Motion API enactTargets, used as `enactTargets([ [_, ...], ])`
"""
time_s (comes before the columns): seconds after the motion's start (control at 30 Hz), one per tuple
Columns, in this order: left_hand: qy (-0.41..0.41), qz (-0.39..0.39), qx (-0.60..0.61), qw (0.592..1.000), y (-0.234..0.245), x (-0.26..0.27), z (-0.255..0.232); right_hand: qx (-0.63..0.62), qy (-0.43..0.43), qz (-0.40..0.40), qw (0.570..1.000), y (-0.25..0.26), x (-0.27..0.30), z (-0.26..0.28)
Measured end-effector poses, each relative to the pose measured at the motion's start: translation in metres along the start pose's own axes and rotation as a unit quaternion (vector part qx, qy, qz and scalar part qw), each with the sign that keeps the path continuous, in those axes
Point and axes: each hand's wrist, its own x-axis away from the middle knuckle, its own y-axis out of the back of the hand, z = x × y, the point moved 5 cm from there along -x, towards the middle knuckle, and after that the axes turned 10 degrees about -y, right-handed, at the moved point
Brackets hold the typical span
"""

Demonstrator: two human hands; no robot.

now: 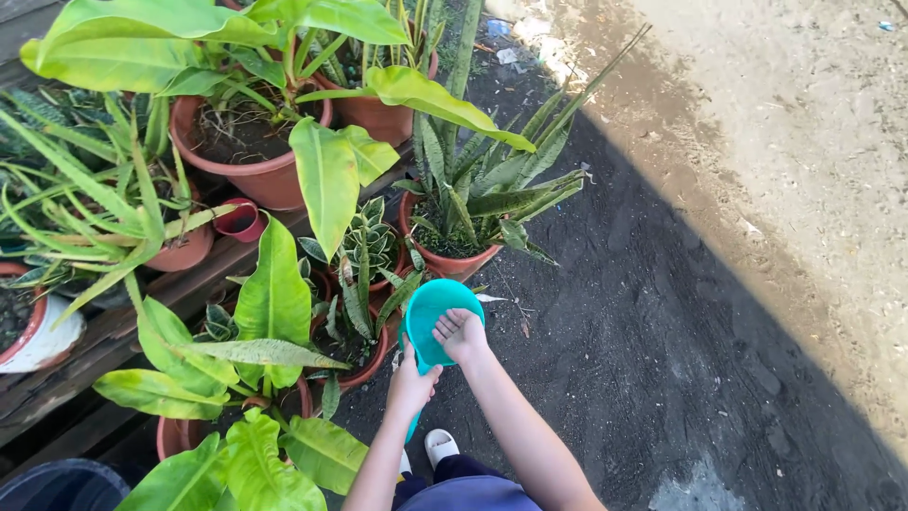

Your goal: Watering a variety of potted plants on a wooden stand using a hand-held scoop and a bucket of water.

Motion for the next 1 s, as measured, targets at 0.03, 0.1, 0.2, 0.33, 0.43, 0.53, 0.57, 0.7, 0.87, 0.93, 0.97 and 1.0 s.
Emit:
enactTargets([
  [0.03,0.003,-0.006,0.005,1.000,0.004,0.005,-0.001,-0.003,0.002,0.000,1.000,0.000,-0.002,-0.002],
  [0.1,0.009,-0.019,0.011,1.000,0.011,0.016,0.004,-0.002,-0.003,-0.001,1.000,-0.003,-0.004,-0.013],
  [0.2,0.008,-0.039,0.018,0.999,0.018,0.027,0.013,0.004,-0.014,0.005,1.000,-0.016,0.003,-0.033],
  [0.33,0.026,-0.079,0.051,0.995,0.031,0.046,0.024,0.035,-0.031,0.012,0.999,-0.031,0.013,-0.064],
  [0.43,0.038,-0.109,0.079,0.990,0.042,0.064,0.030,0.057,-0.048,0.014,0.997,-0.039,0.010,-0.087],
  [0.53,0.043,-0.139,0.102,0.984,0.056,0.081,0.034,0.087,-0.066,0.016,0.994,-0.047,0.006,-0.113],
  [0.57,0.043,-0.146,0.104,0.983,0.060,0.086,0.034,0.099,-0.073,0.017,0.992,-0.049,0.005,-0.120],
  [0.7,0.053,-0.181,0.129,0.973,0.076,0.103,0.043,0.135,-0.082,0.021,0.987,-0.061,0.004,-0.146],
  [0.87,0.062,-0.204,0.127,0.969,0.092,0.120,0.047,0.156,-0.100,0.012,0.983,-0.066,-0.007,-0.170],
  [0.93,0.065,-0.207,0.126,0.968,0.094,0.121,0.054,0.157,-0.107,0.013,0.982,-0.071,-0.003,-0.180],
  [0.97,0.067,-0.206,0.123,0.968,0.095,0.122,0.057,0.155,-0.112,0.014,0.981,-0.074,-0.001,-0.185],
  [1.0,0.067,-0.209,0.124,0.968,0.097,0.123,0.060,0.157,-0.114,0.016,0.981,-0.075,0.000,-0.190],
])
